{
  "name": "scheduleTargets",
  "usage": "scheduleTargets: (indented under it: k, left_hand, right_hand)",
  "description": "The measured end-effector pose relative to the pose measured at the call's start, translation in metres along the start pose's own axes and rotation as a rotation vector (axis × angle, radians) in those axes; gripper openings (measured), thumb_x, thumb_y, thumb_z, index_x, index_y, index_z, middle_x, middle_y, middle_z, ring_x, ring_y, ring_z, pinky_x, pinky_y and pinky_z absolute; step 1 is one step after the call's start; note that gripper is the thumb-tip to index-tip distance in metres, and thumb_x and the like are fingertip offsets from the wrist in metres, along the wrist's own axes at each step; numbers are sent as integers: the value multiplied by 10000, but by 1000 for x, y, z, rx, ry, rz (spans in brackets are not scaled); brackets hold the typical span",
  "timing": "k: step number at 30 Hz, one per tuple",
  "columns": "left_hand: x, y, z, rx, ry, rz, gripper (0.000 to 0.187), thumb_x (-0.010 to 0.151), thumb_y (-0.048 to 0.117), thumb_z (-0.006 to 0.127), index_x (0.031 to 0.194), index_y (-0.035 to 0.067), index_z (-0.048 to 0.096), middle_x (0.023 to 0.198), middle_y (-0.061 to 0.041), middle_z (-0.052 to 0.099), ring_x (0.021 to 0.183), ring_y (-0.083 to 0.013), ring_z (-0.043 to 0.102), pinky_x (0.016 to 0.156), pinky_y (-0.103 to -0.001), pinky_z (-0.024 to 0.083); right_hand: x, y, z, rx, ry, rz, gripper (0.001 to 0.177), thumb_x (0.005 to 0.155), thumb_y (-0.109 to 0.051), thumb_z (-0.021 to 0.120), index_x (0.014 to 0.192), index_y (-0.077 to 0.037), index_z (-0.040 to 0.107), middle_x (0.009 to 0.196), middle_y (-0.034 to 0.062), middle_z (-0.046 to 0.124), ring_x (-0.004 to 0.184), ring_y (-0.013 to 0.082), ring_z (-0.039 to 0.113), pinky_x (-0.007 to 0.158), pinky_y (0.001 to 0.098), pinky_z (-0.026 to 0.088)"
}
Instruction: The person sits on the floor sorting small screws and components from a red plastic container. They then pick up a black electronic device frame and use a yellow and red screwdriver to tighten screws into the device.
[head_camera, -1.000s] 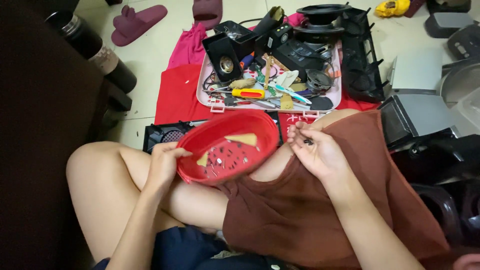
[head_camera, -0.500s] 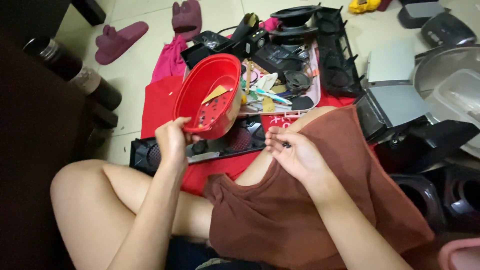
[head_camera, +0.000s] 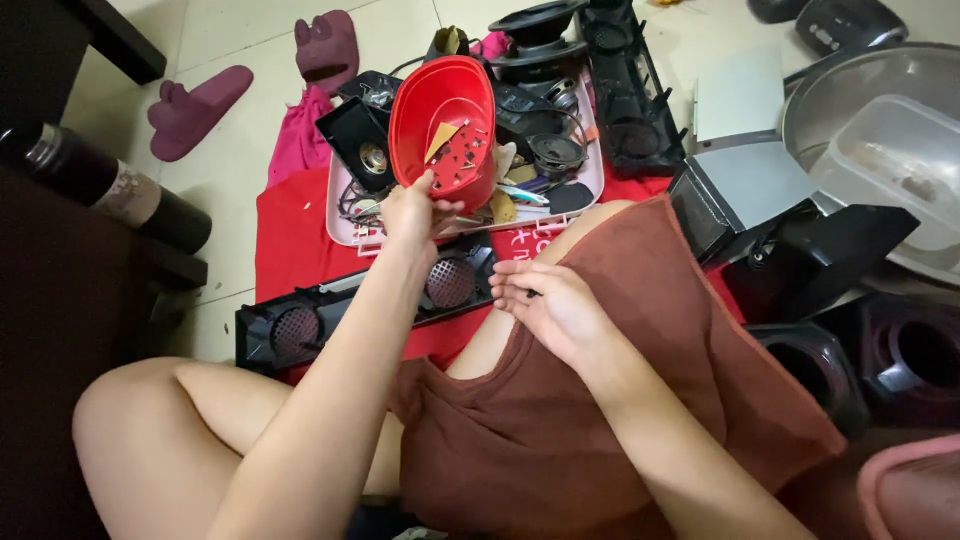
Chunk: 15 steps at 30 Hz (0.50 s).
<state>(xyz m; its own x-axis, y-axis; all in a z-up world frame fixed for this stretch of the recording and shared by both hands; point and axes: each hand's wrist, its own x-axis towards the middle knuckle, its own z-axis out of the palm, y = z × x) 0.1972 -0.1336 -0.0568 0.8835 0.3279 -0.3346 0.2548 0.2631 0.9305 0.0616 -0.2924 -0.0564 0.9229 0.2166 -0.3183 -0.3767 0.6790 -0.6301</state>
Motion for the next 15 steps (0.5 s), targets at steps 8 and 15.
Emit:
scheduleTargets:
  k: [8, 15]
  left_hand:
    - [5, -18, 21, -63, 14, -118, 342, 815, 274, 603, 661, 19, 434, 518, -145, 569, 567, -296, 664, 589, -412, 563]
    - [19, -26, 29, -169, -80, -112, 378, 814, 305, 607, 630, 43, 406, 559, -175, 576, 654, -317, 676, 709, -431, 544]
  right_hand:
    - [5, 13, -1, -92, 53, -2, 229, 802, 69, 485, 1004, 69, 592, 824, 181, 639, 675, 205, 627, 567, 276, 513]
    - [2, 12, 3, -114, 42, -50, 257, 772, 99, 483, 1014, 93, 569, 840, 194, 620, 674, 203, 612, 553, 252, 509]
